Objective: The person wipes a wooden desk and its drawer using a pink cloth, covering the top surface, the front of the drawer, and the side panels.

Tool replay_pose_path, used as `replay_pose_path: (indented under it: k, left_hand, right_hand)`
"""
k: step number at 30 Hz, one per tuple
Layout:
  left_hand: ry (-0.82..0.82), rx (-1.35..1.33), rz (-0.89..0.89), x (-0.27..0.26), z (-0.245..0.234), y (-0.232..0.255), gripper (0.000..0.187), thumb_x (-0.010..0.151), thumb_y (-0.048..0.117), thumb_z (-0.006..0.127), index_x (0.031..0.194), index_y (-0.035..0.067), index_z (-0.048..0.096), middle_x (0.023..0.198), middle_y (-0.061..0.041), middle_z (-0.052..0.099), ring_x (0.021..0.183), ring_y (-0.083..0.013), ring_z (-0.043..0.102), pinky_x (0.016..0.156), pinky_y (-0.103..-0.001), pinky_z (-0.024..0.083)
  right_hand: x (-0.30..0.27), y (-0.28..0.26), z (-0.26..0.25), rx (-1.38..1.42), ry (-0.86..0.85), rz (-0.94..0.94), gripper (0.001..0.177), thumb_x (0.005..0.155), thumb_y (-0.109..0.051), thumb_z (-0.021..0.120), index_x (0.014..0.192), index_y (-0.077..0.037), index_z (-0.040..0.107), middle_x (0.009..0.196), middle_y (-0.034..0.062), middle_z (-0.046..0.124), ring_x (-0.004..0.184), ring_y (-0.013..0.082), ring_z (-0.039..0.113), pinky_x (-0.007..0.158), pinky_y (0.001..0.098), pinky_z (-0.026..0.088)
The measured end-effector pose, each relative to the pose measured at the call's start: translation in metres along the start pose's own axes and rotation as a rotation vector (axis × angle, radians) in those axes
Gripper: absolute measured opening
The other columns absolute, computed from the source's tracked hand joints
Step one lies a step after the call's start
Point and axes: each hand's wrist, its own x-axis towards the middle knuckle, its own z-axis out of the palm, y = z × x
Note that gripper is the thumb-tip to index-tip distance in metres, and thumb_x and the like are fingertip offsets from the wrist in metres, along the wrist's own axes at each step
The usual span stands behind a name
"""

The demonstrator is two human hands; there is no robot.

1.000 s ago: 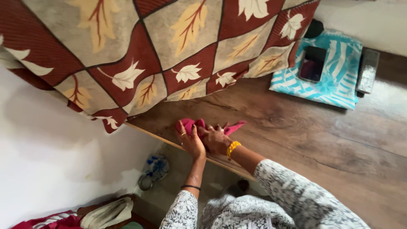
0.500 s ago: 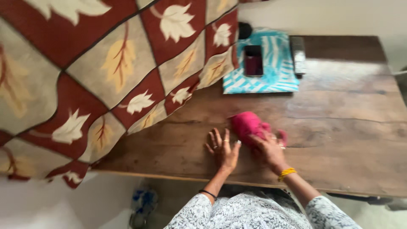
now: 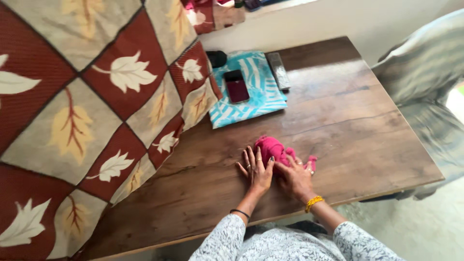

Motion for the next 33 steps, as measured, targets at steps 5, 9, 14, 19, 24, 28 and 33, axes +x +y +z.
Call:
replay_pose_path:
  k: [5,9,14,19,24,28,33]
  left_hand:
    - [-0.115,0.119,0.083,0.011,0.004,0.037,0.079,0.093,0.054,0.058,0.156,0.009,0.04,0.171,-0.018,0.011,0.158,-0.0355,0.006,0.119,-0.068,-0.008]
    - [-0.198,0.146,0.106,0.022,0.029,0.062,0.083,0.091,0.056,0.06,0.154,0.005,0.041,0.17,-0.018,0.01,0.158,-0.0351,0.004,0.118,-0.069,-0.008]
    - [-0.119,0.099,0.301,0.039,0.086,0.071,0.087,0.095,0.053,0.063,0.161,0.005,0.032,0.173,-0.018,0.012,0.16,-0.0334,0.008,0.122,-0.067,-0.003]
    - [-0.242,0.201,0.262,0.043,0.099,0.099,0.106,0.082,0.047,0.075,0.165,0.01,0.02,0.171,-0.016,0.004,0.158,-0.0324,0.001,0.119,-0.068,-0.005]
    - [-0.319,0.307,0.11,0.052,0.094,0.152,0.103,0.082,0.048,0.076,0.163,0.014,0.022,0.172,-0.013,-0.001,0.159,-0.0339,-0.006,0.117,-0.073,-0.007]
    - [-0.363,0.314,-0.005,0.068,0.104,0.185,0.099,0.083,0.05,0.075,0.162,0.016,0.024,0.172,-0.015,-0.004,0.158,-0.0378,-0.01,0.115,-0.076,-0.008]
    - [-0.308,0.317,-0.072,0.089,0.144,0.206,0.097,0.084,0.05,0.073,0.162,0.018,0.025,0.172,-0.017,-0.004,0.157,-0.04,-0.011,0.115,-0.077,-0.007]
  right_hand:
    - [-0.009,0.07,-0.037,-0.032,0.091,0.276,0.075,0.075,-0.031,0.078,0.143,-0.047,0.051,0.156,0.0057,0.043,0.138,0.0378,0.046,0.105,0.0742,0.035]
    - [-0.015,0.115,-0.055,0.086,0.14,0.498,0.069,0.083,-0.033,0.075,0.146,-0.047,0.05,0.153,0.0116,0.045,0.132,0.0403,0.051,0.107,0.0723,0.036]
    - [0.003,0.121,-0.033,0.014,0.212,0.251,0.073,0.08,-0.027,0.071,0.147,-0.042,0.05,0.155,0.0148,0.045,0.134,0.041,0.048,0.112,0.0596,0.04]
    - [0.014,0.157,-0.059,-0.014,0.116,0.053,0.067,0.08,-0.027,0.072,0.142,-0.044,0.051,0.152,0.0128,0.043,0.138,0.0381,0.042,0.11,0.0617,0.035]
    - [0.025,0.226,-0.088,-0.096,0.066,0.067,0.068,0.08,-0.027,0.073,0.142,-0.045,0.051,0.151,0.0106,0.043,0.136,0.0354,0.045,0.11,0.0596,0.037]
    - [0.036,0.294,-0.091,-0.03,0.137,0.245,0.068,0.08,-0.029,0.071,0.144,-0.045,0.053,0.142,0.0116,0.052,0.122,0.0343,0.056,0.101,0.0545,0.048]
    - [0.075,0.318,-0.07,0.037,0.165,0.233,0.065,0.077,-0.026,0.069,0.14,-0.037,0.06,0.131,0.0174,0.057,0.112,0.0391,0.06,0.095,0.0506,0.054]
